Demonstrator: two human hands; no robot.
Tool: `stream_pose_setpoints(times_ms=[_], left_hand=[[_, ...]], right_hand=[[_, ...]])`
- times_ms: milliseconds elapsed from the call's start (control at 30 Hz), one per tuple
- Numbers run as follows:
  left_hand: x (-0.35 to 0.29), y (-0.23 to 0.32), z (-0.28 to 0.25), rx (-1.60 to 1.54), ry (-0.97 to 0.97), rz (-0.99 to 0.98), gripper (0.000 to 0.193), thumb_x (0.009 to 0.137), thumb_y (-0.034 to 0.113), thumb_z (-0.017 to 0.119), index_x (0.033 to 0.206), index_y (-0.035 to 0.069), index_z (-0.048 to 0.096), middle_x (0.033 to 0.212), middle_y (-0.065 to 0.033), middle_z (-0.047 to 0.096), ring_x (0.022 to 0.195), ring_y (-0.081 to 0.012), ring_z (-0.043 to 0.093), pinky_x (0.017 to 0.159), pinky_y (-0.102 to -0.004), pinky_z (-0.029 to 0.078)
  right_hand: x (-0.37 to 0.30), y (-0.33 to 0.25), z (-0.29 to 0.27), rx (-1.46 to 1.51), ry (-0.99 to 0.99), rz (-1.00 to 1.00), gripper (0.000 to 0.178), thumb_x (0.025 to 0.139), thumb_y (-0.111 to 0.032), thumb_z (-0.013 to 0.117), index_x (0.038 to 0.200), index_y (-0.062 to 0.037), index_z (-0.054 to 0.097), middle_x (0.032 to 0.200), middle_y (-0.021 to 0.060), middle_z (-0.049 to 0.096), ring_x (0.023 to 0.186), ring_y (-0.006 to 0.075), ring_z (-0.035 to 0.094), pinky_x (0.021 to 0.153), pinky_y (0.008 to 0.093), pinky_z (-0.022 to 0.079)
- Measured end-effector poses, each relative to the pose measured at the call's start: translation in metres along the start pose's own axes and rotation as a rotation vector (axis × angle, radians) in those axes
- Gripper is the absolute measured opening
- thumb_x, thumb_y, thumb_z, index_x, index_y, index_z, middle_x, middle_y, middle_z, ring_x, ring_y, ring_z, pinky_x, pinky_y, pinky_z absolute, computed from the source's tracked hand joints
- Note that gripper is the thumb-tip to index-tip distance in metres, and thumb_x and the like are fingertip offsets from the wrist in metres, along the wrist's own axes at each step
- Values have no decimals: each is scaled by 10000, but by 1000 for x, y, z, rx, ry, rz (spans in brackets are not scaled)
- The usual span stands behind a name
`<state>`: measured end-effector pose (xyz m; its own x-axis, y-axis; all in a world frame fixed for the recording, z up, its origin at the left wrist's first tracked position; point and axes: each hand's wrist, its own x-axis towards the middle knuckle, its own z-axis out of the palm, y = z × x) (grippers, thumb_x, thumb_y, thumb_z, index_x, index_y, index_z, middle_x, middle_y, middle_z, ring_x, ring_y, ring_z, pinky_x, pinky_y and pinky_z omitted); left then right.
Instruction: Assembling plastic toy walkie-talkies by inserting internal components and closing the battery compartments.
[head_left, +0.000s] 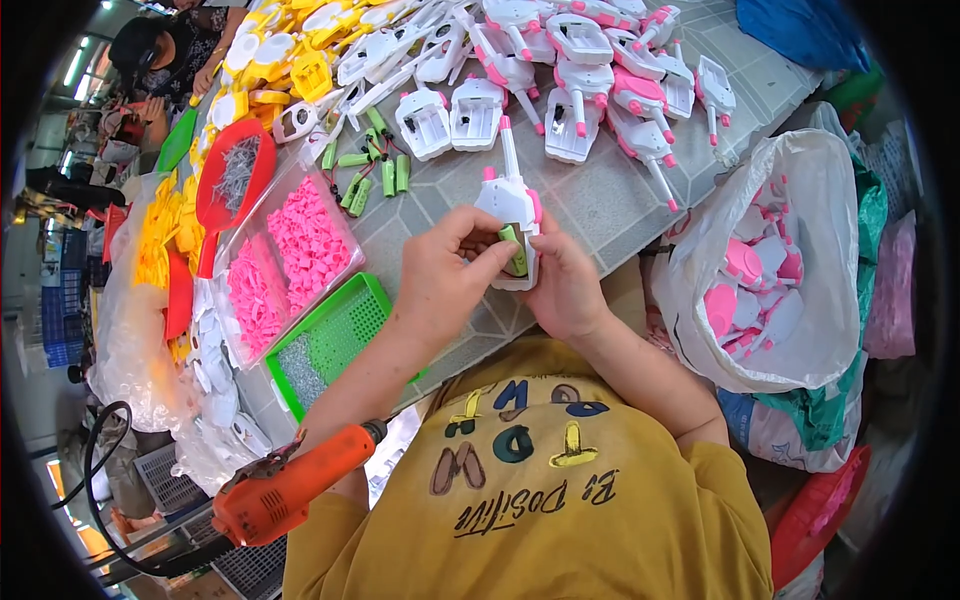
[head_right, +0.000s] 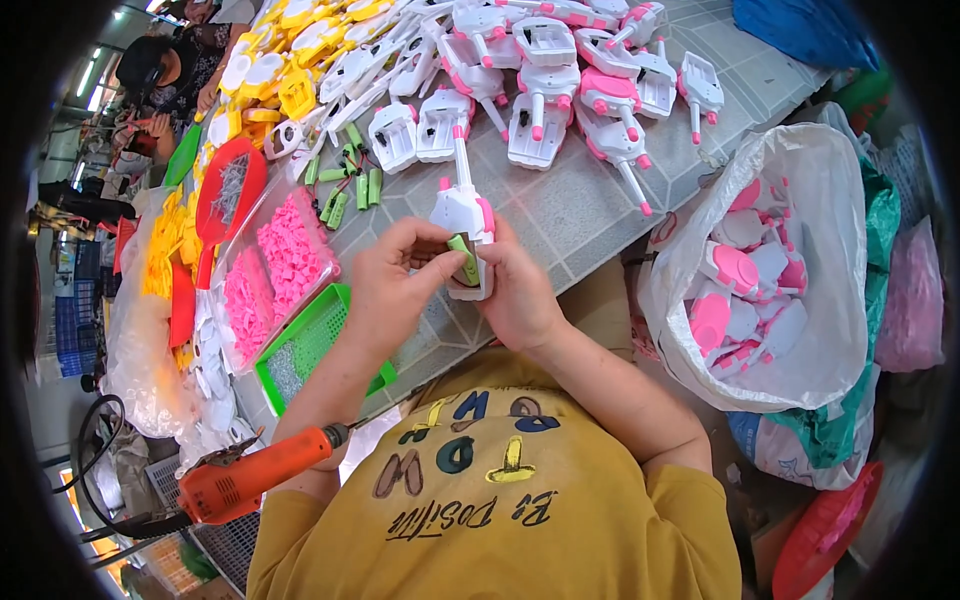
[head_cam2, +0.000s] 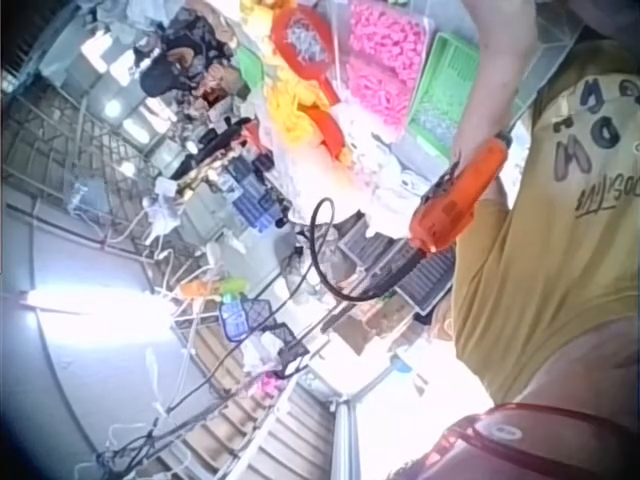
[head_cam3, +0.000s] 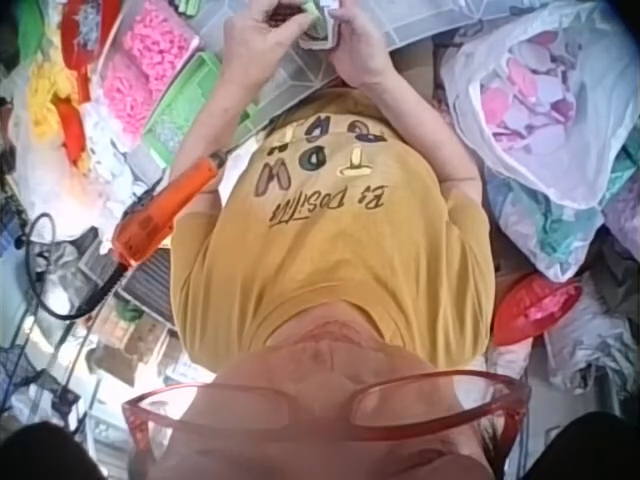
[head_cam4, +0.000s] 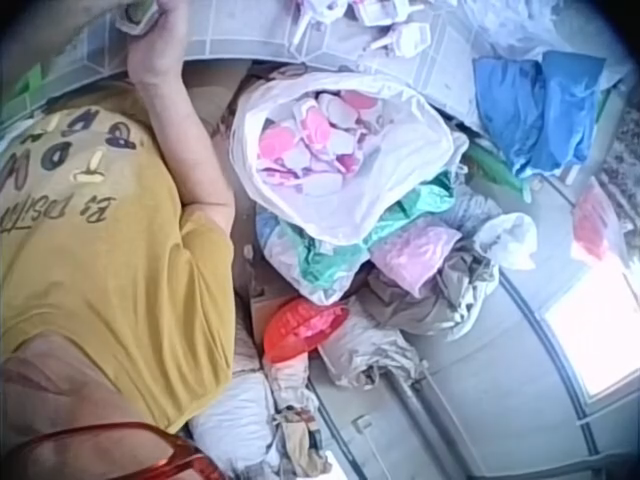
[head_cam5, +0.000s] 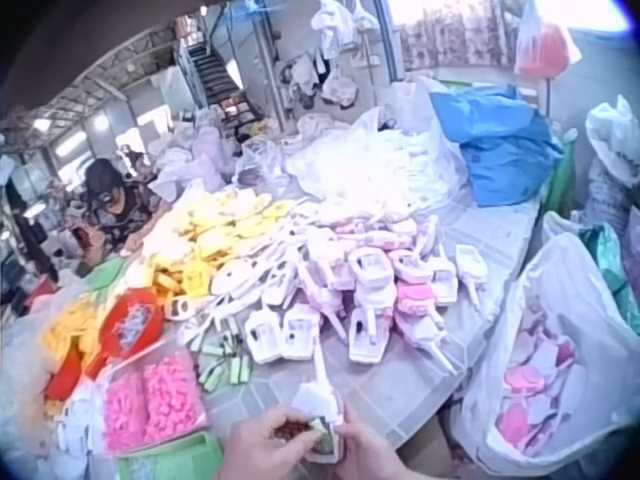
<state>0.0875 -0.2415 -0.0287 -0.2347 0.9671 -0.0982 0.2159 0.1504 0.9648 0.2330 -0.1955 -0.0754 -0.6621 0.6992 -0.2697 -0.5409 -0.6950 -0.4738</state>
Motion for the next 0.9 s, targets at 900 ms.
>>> stream_pose_setpoints(times_ms=[900], left_hand=[[-1,-11,-8,48,194,96,557,826,143,822,1259,37,490,1049,-47,521,824,-113,500,712,-268,479]], right_hand=[[5,-13,6,-45,-54,-82,568,984,-161,535,1517,-99,348,1411,148,560,1303,278,563,1091,443,461]])
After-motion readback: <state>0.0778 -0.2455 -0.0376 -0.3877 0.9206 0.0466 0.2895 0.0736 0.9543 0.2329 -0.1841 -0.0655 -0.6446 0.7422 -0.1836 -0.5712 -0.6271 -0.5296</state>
